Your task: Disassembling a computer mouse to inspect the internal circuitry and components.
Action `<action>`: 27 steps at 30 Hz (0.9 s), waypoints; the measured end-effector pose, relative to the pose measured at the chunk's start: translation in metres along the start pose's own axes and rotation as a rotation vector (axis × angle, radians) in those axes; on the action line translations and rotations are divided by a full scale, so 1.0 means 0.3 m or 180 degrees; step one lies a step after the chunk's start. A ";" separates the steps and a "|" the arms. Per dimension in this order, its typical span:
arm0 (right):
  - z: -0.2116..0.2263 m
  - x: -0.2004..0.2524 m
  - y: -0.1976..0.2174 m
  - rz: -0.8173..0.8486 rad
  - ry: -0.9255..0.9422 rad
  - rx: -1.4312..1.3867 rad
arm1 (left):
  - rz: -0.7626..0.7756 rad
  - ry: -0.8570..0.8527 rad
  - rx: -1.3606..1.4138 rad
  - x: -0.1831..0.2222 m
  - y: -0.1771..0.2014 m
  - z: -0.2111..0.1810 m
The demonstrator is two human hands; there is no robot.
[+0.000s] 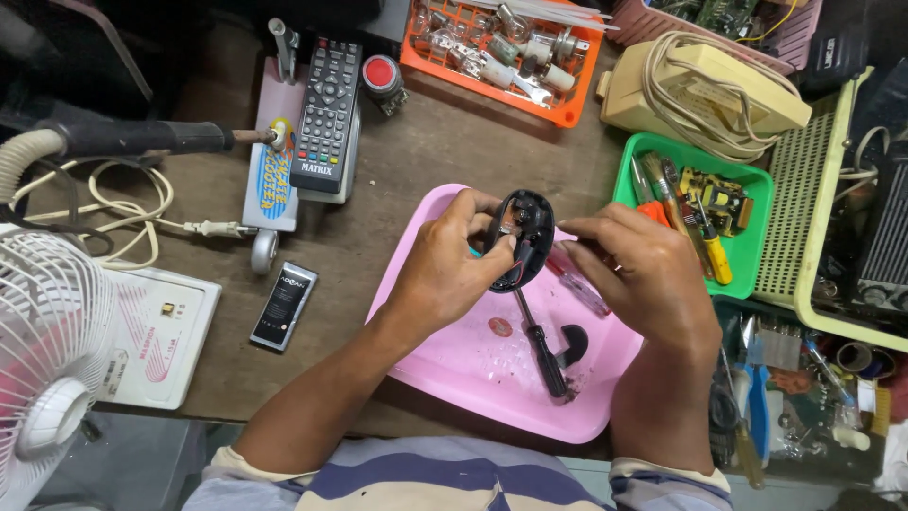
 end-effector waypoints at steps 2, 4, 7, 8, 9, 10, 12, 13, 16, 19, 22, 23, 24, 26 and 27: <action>0.004 -0.002 0.020 -0.0010 -0.0086 -0.0055 | 0.0030 -0.0016 0.0035 0.000 -0.003 0.005; 0.006 0.001 0.032 -0.0024 -0.0170 -0.0113 | 0.0059 -0.0032 0.0065 0.001 -0.006 0.004; 0.009 0.012 0.033 -0.0071 -0.0299 -0.0227 | 0.0169 0.0003 0.0282 0.002 -0.007 -0.002; 0.013 0.015 0.032 -0.0108 -0.0337 -0.0282 | 0.0224 0.0030 0.0364 0.002 -0.006 -0.003; 0.017 0.019 0.031 -0.0145 -0.0375 -0.0338 | 0.0278 0.0058 0.0447 0.003 -0.006 -0.003; 0.016 0.028 0.027 -0.0150 -0.0392 -0.0340 | 0.0293 0.0065 0.0440 0.003 -0.004 0.000; 0.009 0.048 0.013 -0.0117 -0.0517 -0.0508 | 0.0410 -0.0035 0.0568 0.005 -0.002 -0.002; 0.011 0.059 0.010 -0.0122 -0.0531 -0.0513 | 0.0420 -0.0027 0.0561 0.009 -0.007 0.001; 0.015 0.085 -0.002 -0.0105 -0.0612 -0.0642 | 0.0501 -0.0065 0.0642 0.018 -0.015 0.011; 0.019 0.105 -0.007 -0.0082 -0.0666 -0.0691 | 0.0533 -0.0137 0.0650 0.019 -0.022 0.029; 0.022 0.129 -0.011 -0.0093 -0.0747 -0.0717 | 0.0555 -0.0165 0.0699 0.024 -0.030 0.045; 0.026 0.134 -0.014 -0.0077 -0.0777 -0.0728 | 0.0585 -0.0150 0.0735 0.025 -0.032 0.051; 0.029 0.139 -0.016 -0.0058 -0.0806 -0.0740 | 0.0612 -0.0135 0.0773 0.026 -0.035 0.056; 0.033 0.149 -0.024 -0.0045 -0.0812 -0.0736 | 0.0628 -0.0126 0.0788 0.028 -0.045 0.062; 0.035 0.153 -0.029 -0.0029 -0.0812 -0.0731 | 0.0638 -0.0120 0.0807 0.028 -0.049 0.065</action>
Point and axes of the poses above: each hand's wrist, its own x-axis away from the middle knuckle, its own y-axis out of the back of the hand, z = x × y, the point moved 6 cm from there along -x, towards the middle knuckle, and after that the axes turned 11 degrees about y, right-handed, at the moved point
